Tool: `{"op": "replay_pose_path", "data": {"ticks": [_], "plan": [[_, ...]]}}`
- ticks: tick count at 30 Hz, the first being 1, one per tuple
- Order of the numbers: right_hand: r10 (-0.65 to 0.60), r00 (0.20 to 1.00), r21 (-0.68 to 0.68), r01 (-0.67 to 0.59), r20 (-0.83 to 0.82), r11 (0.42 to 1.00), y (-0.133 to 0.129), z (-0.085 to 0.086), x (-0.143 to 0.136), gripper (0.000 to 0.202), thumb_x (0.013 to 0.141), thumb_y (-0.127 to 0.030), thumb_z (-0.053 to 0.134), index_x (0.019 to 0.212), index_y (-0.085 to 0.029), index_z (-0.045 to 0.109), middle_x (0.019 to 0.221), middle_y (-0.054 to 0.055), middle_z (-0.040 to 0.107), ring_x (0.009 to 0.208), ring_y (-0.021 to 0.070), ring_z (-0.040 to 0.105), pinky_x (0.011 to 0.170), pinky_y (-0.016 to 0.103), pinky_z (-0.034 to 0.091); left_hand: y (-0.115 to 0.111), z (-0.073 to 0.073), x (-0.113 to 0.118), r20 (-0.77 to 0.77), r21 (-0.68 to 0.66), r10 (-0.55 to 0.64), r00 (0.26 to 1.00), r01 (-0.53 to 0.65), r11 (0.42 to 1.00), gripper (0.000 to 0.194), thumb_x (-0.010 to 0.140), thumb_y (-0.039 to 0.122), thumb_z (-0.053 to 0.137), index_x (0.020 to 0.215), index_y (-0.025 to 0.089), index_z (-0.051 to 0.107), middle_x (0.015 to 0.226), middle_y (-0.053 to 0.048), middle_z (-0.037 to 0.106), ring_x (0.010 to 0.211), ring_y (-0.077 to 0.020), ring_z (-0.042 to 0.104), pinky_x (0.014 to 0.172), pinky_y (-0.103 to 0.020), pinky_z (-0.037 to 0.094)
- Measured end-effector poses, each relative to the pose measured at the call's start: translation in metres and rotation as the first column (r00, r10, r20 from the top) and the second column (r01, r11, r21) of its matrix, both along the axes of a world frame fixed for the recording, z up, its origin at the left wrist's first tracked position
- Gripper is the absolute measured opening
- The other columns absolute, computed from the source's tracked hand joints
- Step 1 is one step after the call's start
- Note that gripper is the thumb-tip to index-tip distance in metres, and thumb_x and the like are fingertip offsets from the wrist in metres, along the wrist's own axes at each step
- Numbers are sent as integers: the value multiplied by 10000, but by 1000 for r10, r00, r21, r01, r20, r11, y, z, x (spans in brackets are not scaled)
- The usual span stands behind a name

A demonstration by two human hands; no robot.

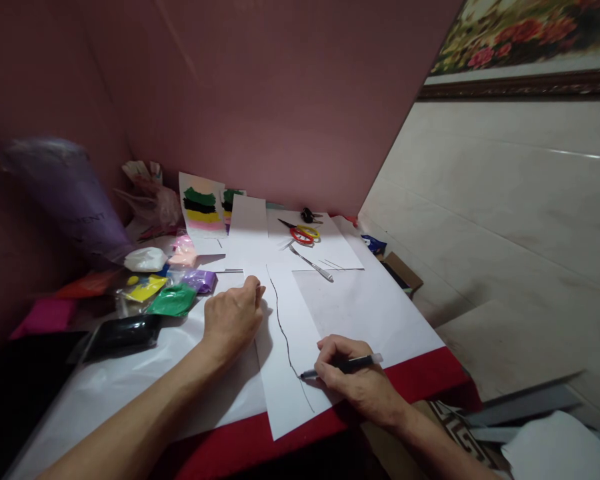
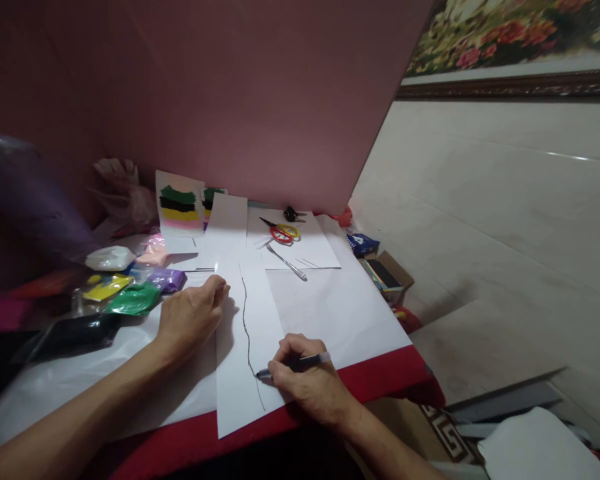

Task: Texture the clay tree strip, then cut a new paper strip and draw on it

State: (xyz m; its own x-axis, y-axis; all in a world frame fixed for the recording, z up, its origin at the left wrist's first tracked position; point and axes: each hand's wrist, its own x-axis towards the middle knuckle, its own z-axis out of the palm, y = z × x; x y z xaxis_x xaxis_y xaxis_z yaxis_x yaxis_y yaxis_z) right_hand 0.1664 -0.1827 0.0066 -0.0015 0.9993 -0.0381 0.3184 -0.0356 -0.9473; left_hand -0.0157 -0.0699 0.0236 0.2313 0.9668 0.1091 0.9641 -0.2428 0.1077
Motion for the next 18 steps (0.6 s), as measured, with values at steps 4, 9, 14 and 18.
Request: {"op": "replay_pose_path", "data": {"ticks": [4, 9, 14, 18], "plan": [[-1, 1000, -21, 1, -2, 1000, -1, 0, 0, 183, 719, -204, 596, 561, -201, 505, 605, -26, 478, 629, 132, 442, 593, 276, 383, -1, 0, -1, -3, 6, -4, 1000, 4, 1000, 390, 965, 333, 240, 1045, 212, 602, 802, -110, 714, 702, -242, 647, 560, -296, 288], [-4, 1000, -13, 4, 1, 1000, -4, 0, 0, 178, 716, -195, 578, 559, -199, 497, 580, -36, 459, 614, 127, 433, 620, 286, 390, 0, -2, 0, -13, 10, 2, 1000, -2, 1000, 388, 966, 337, 242, 1034, 212, 603, 785, -105, 709, 710, -255, 652, 556, -300, 280], [-3, 1000, 4, 3, 12, 1000, -4, 3, 0, 176, 714, -192, 574, 554, -199, 500, 564, -41, 457, 625, 134, 453, 712, 316, 415, 2, -3, 0, -13, 7, 8, 1000, -8, 1000, 383, 964, 348, 249, 1037, 220, 603, 790, -103, 708, 717, -266, 652, 562, -307, 291], [-2, 1000, 5, 2, 24, 1000, -5, 3, 0, 174, 720, -209, 572, 559, -204, 506, 564, -34, 465, 664, 154, 488, 756, 334, 419, 2, -1, 1, -14, -7, 10, 1000, -10, 1000, 379, 964, 344, 250, 1040, 217, 599, 799, -102, 710, 723, -253, 651, 574, -304, 300]]}}
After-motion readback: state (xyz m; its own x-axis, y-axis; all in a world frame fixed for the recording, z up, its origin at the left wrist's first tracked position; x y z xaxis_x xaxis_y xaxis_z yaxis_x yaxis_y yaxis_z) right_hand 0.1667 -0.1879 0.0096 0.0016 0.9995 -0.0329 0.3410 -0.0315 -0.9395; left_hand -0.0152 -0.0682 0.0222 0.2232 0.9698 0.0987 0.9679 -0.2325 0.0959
